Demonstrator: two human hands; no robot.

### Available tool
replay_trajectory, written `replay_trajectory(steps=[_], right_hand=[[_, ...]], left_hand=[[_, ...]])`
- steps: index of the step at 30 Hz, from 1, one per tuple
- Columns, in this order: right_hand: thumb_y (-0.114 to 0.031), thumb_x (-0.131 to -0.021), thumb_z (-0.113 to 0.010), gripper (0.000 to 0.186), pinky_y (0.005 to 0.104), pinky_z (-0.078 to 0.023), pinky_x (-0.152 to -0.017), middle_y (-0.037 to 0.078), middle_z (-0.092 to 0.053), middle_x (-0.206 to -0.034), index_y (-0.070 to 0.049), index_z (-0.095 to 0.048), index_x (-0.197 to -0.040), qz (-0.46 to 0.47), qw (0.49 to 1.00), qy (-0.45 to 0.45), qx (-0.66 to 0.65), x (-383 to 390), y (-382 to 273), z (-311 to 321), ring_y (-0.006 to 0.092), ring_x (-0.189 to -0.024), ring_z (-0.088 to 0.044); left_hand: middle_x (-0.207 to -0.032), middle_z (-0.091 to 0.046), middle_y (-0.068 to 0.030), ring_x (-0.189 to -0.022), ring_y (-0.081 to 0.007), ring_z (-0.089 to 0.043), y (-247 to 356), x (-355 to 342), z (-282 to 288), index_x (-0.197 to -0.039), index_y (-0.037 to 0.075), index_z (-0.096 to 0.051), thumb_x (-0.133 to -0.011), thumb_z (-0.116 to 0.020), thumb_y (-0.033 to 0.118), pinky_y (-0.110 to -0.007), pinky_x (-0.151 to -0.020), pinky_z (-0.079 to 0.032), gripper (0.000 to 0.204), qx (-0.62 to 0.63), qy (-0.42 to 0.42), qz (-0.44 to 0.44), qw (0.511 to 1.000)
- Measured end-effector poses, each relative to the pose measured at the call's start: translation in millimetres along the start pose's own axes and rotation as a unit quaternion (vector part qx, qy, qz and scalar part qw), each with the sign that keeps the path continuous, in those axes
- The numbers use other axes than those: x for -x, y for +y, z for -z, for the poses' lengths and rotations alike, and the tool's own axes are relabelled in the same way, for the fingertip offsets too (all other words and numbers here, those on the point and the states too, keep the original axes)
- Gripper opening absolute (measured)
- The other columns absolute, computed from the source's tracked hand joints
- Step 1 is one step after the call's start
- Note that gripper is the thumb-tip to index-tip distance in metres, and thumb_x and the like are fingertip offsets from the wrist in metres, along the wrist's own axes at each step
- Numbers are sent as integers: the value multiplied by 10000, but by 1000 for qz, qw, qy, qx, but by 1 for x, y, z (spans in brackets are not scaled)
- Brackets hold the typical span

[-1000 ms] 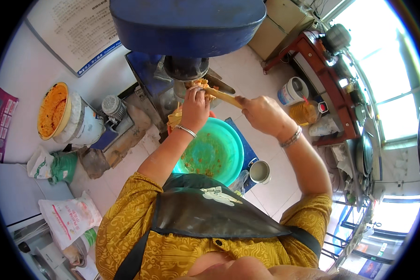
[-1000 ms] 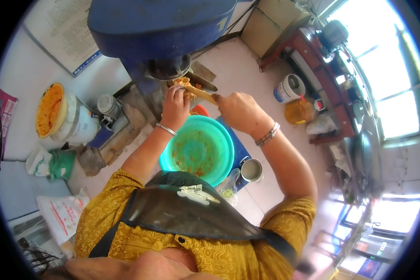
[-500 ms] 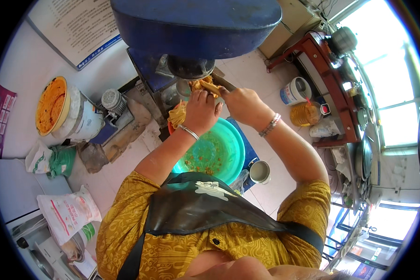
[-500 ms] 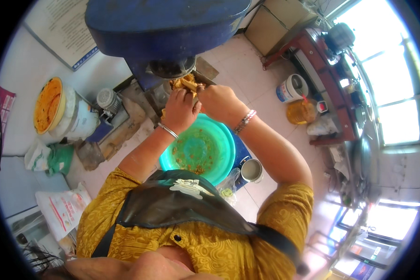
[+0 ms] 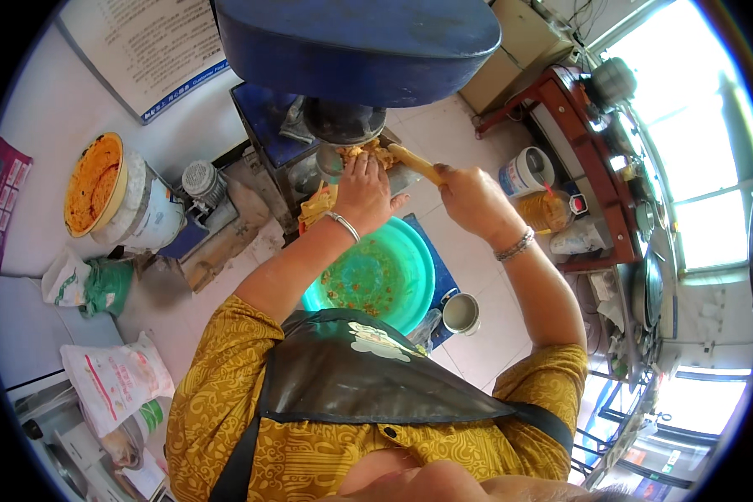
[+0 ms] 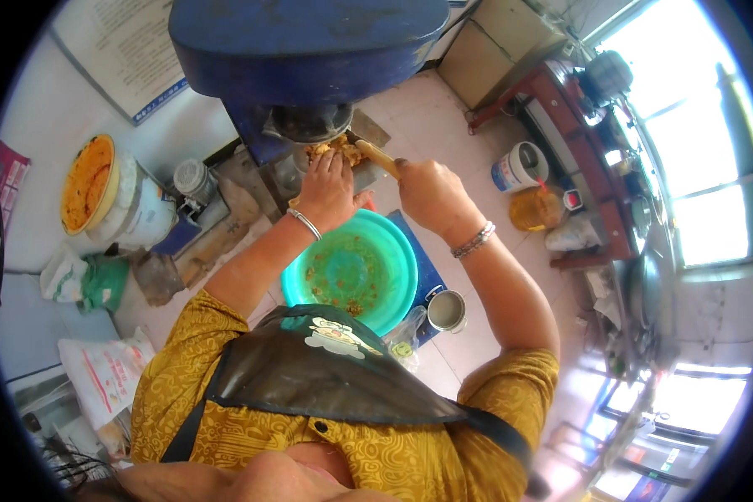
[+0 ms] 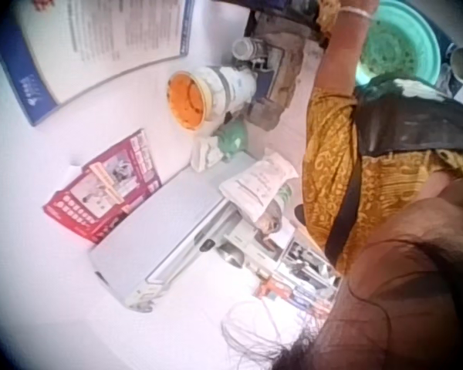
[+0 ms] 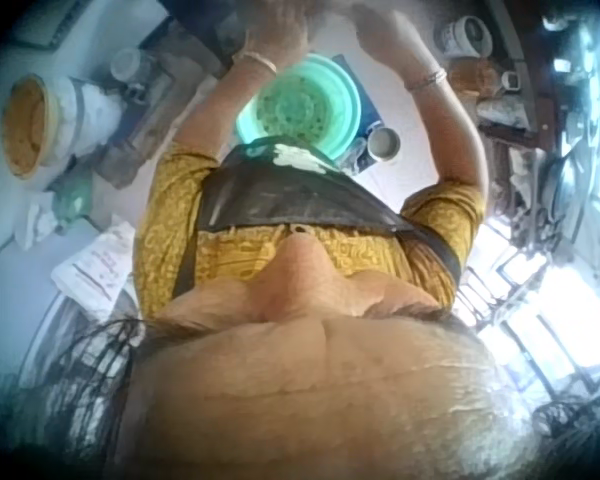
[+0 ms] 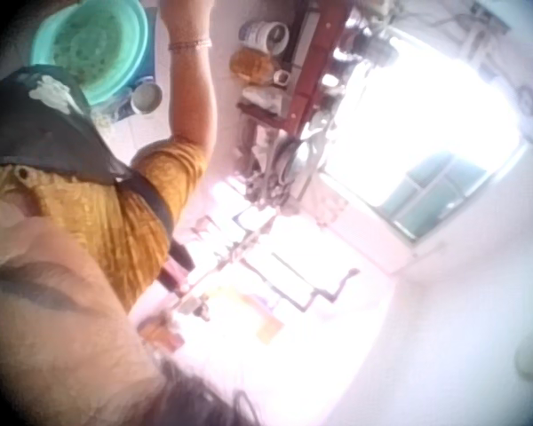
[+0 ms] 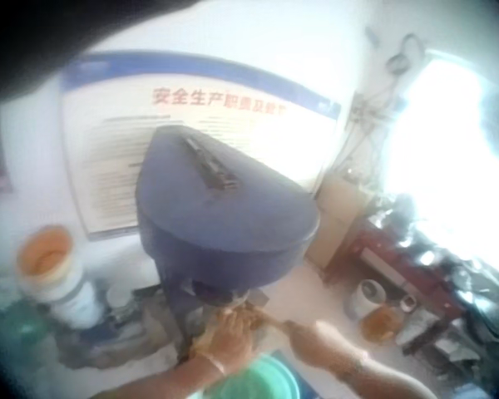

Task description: The person operates a noodle-making machine by feeding dough into the extruder with a wooden stick and catching the output in a basin. They then clean the workspace with a cloth, wash their hands in a pot, and carry a large basin of finished noodles across the room.

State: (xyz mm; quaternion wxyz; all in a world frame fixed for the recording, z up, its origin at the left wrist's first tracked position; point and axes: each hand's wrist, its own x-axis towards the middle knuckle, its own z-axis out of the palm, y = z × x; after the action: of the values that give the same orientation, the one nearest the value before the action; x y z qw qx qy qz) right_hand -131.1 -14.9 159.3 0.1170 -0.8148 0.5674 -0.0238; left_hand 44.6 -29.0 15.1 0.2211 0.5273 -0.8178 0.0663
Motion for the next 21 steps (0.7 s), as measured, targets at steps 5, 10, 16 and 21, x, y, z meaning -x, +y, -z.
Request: replay_trajectory(steps=[5,10,16,21], right_hand=[[-109,-825,-542,258,440,-524,-615,204,-647,-730,14,-602,-1043,38,999,-7,26,-22,-12,-26,363,-711,-653],[-101,-819,-543,352,441,-519,-594,191,-635,-699,-27,-568,-1162,107,988,-3,109,-42,-14,-43,361,-672,-645],[-113,-813,-554,303,426,-520,-585,171,-636,-689,-46,-599,-1105,94,988,-2,124,-31,-14,-6,349,-656,-648],[-126,-871,-513,317,427,-516,-581,186,-609,-650,-71,-607,-1169,76,993,-10,93,16,-7,8,345,-607,-633]], left_hand=[[-1156,-578,-255,-1196,-361,-474,1,5,-1,-1143,-119,-567,-771,-647,480,-453,-1061,-316,710,7,24,20,999],[-1174,-567,-235,-1173,-373,-472,1,2,-1,-1156,-99,-555,-766,-653,465,-468,-1053,-319,693,52,27,2,998],[-1244,-519,-263,-1248,-401,-405,-10,14,6,-1214,-120,-493,-795,-627,465,-489,-1098,-264,732,70,47,-28,996],[-1282,-481,-310,-1272,-424,-395,-5,38,15,-1232,-141,-464,-798,-639,440,-489,-1110,-261,746,18,27,-56,998]])
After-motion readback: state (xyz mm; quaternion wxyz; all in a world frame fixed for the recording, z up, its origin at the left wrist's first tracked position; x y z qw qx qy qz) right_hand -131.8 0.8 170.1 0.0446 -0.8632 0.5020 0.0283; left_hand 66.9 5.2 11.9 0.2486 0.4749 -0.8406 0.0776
